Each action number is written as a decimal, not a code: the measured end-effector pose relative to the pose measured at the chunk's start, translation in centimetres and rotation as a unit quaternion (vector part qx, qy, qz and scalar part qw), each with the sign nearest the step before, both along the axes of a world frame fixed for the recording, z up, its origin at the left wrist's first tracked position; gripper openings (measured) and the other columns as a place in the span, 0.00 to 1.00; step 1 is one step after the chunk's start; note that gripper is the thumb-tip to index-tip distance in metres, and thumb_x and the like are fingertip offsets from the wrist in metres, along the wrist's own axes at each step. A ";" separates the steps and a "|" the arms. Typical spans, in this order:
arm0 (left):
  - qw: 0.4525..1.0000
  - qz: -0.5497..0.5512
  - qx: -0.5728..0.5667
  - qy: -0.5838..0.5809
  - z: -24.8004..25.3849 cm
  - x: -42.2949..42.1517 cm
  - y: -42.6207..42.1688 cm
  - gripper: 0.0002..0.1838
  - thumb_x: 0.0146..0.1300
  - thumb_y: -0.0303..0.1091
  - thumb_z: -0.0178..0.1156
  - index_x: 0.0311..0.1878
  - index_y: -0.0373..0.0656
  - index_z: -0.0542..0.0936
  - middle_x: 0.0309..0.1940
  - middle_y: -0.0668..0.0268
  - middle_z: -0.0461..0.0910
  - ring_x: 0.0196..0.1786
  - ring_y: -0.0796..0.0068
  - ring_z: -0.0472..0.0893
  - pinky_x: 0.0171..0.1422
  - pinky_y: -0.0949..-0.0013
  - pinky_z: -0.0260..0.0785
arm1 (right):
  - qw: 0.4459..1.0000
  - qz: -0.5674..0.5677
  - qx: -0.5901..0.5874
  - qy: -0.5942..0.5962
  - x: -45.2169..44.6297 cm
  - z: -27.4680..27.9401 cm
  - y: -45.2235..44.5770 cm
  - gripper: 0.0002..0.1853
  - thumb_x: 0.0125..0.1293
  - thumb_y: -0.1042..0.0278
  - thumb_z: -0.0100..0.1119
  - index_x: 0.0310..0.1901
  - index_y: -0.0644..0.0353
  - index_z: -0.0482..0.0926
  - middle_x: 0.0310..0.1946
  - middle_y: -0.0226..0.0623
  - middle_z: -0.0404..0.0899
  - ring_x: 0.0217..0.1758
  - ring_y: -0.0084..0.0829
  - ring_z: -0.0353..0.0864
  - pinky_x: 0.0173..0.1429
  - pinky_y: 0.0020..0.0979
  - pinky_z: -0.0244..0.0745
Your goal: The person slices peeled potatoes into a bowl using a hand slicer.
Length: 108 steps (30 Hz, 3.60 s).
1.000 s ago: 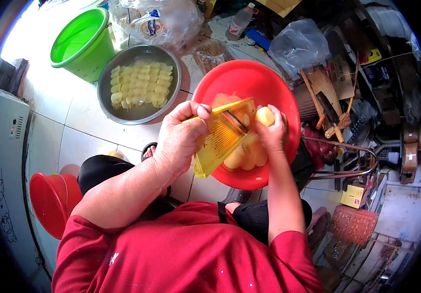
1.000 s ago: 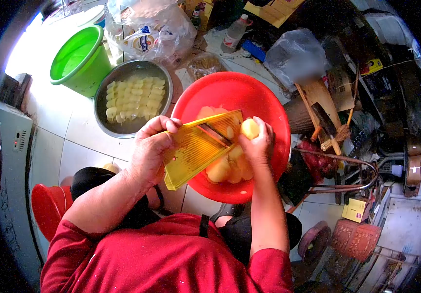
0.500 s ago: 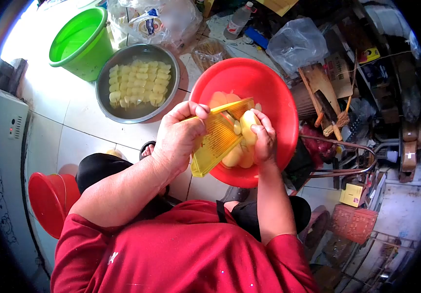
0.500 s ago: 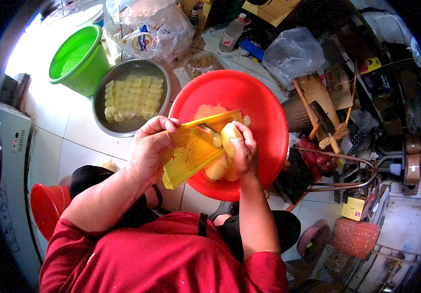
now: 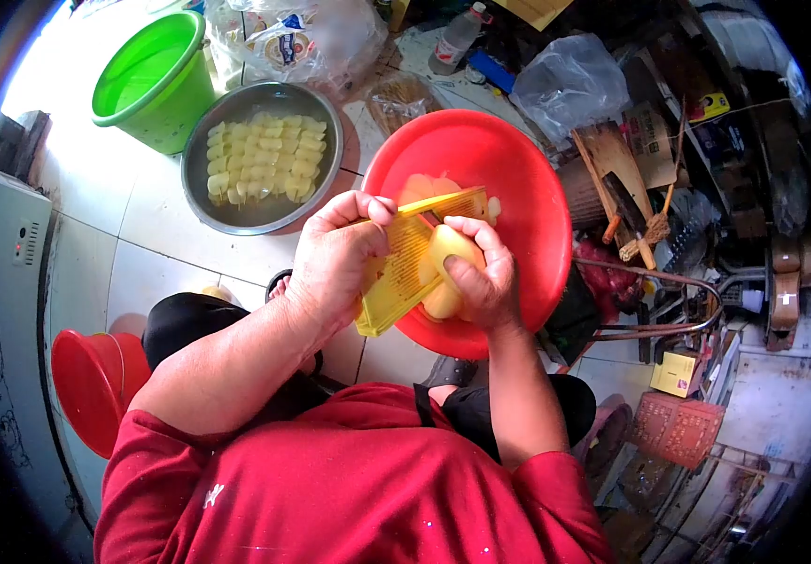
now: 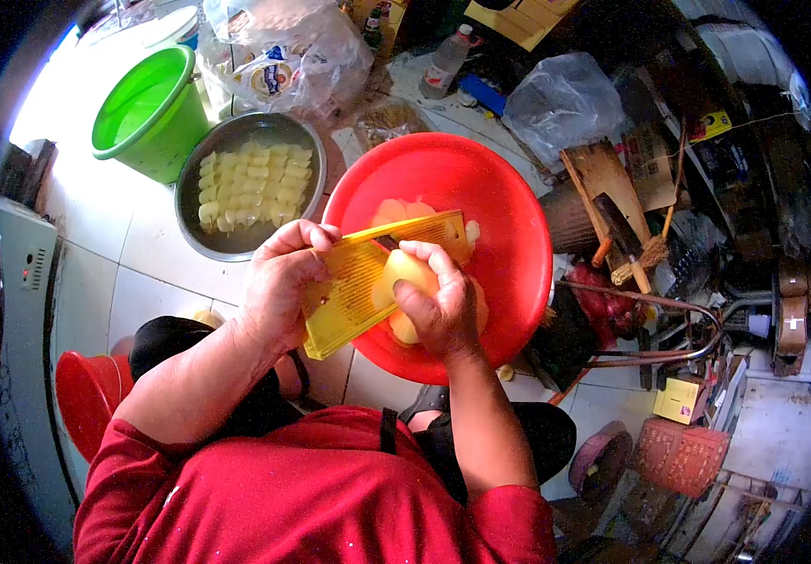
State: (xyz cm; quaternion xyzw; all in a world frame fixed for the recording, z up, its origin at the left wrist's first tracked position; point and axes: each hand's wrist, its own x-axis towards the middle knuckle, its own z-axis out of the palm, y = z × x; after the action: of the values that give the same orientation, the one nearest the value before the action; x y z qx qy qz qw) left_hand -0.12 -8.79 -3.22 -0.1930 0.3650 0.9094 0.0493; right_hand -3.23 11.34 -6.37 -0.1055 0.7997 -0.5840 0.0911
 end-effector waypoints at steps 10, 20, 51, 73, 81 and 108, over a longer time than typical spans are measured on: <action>1.000 0.005 -0.004 -0.009 -0.1 -0.1 -0.2 0.12 0.46 0.13 0.49 0.31 0.41 0.75 0.42 0.65 0.76 0.45 0.70 0.75 0.53 0.71 0.70 | 0.984 -0.085 0.116 0.108 -0.7 -1.2 -0.1 0.23 0.57 0.61 0.61 0.52 0.63 0.76 0.50 0.46 0.77 0.55 0.42 0.76 0.62 0.37 0.70; 1.000 0.019 -0.005 -0.017 -0.3 0.1 -0.1 0.12 0.44 0.13 0.49 0.30 0.41 0.74 0.42 0.64 0.76 0.45 0.68 0.75 0.54 0.69 0.70 | 0.965 -0.092 0.162 0.183 -0.2 -0.9 -0.9 0.22 0.54 0.63 0.63 0.50 0.62 0.76 0.46 0.48 0.77 0.51 0.48 0.77 0.58 0.42 0.72; 0.999 0.019 0.013 -0.046 -0.3 -0.1 0.1 0.12 0.43 0.14 0.48 0.29 0.41 0.73 0.41 0.63 0.74 0.46 0.65 0.73 0.56 0.68 0.68 | 0.957 -0.165 0.200 0.127 -4.1 -5.2 2.6 0.22 0.55 0.62 0.65 0.51 0.62 0.76 0.46 0.51 0.77 0.51 0.48 0.77 0.56 0.42 0.73; 0.999 0.019 -0.025 -0.018 -0.9 0.2 -0.3 0.12 0.42 0.13 0.49 0.29 0.41 0.73 0.38 0.65 0.74 0.38 0.73 0.72 0.42 0.76 0.67 | 0.952 -0.060 0.176 0.242 0.2 -1.7 -0.9 0.20 0.58 0.60 0.63 0.49 0.62 0.78 0.42 0.49 0.77 0.48 0.49 0.78 0.55 0.42 0.73; 0.999 0.034 -0.010 -0.041 -1.1 -0.2 -0.4 0.12 0.40 0.13 0.48 0.27 0.40 0.72 0.40 0.62 0.74 0.43 0.66 0.73 0.50 0.71 0.68 | 0.964 -0.033 0.149 0.217 0.4 -1.0 -2.1 0.17 0.62 0.60 0.61 0.49 0.61 0.79 0.44 0.48 0.76 0.50 0.47 0.76 0.58 0.42 0.70; 0.999 0.046 -0.024 -0.011 -0.9 1.0 0.7 0.09 0.51 0.15 0.51 0.29 0.41 0.74 0.36 0.69 0.74 0.32 0.80 0.71 0.34 0.77 0.65 | 0.948 -0.095 0.236 0.191 -0.9 -1.6 -2.7 0.18 0.61 0.57 0.60 0.46 0.63 0.78 0.41 0.52 0.76 0.48 0.49 0.75 0.55 0.45 0.70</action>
State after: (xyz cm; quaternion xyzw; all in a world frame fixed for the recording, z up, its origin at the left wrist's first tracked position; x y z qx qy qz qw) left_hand 0.90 -8.11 -4.14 -0.2203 0.3769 0.8997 0.0065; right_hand -4.16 8.66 -7.96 -0.1139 0.9235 -0.3534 -0.0966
